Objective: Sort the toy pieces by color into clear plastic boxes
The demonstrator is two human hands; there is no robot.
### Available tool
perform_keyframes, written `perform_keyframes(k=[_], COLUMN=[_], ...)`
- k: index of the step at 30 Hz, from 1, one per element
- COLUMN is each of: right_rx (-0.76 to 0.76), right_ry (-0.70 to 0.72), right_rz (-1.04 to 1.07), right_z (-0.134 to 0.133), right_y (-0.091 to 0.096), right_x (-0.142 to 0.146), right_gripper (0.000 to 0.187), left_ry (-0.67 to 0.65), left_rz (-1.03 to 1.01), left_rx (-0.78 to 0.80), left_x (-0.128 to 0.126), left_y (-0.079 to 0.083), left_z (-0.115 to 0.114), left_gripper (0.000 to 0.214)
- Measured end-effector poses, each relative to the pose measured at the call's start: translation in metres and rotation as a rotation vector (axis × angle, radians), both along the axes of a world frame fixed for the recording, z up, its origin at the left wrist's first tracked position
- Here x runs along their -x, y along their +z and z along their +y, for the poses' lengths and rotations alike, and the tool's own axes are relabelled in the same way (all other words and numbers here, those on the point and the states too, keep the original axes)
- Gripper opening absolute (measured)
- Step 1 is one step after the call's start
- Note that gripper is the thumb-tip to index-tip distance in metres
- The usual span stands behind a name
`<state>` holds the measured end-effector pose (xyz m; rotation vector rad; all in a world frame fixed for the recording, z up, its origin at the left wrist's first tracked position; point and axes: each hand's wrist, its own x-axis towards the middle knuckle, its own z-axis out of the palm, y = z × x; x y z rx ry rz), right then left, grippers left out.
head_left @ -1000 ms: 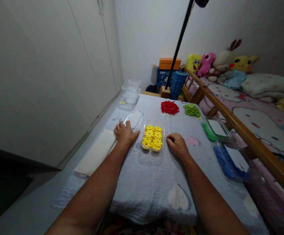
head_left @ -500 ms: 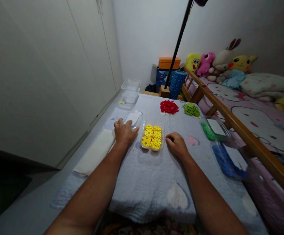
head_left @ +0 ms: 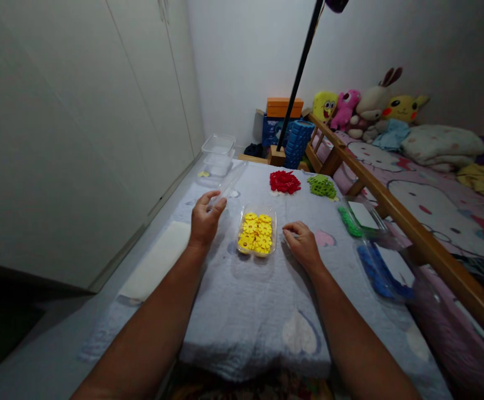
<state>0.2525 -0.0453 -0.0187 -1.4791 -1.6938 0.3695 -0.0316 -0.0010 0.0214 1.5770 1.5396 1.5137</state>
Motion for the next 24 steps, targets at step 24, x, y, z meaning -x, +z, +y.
perform_keyframes(k=[24], right_rx=[-0.082], right_ry=[-0.099], right_rz=[0.428], right_z=[-0.005], right_y=[0.019], right_x=[0.001], right_gripper=[0.043], left_ry=[-0.559], left_rz=[0.411], left_rx=[-0.106], left_x=[-0.017], left_y=[0.022], left_z=[-0.034], left_gripper=[0.054])
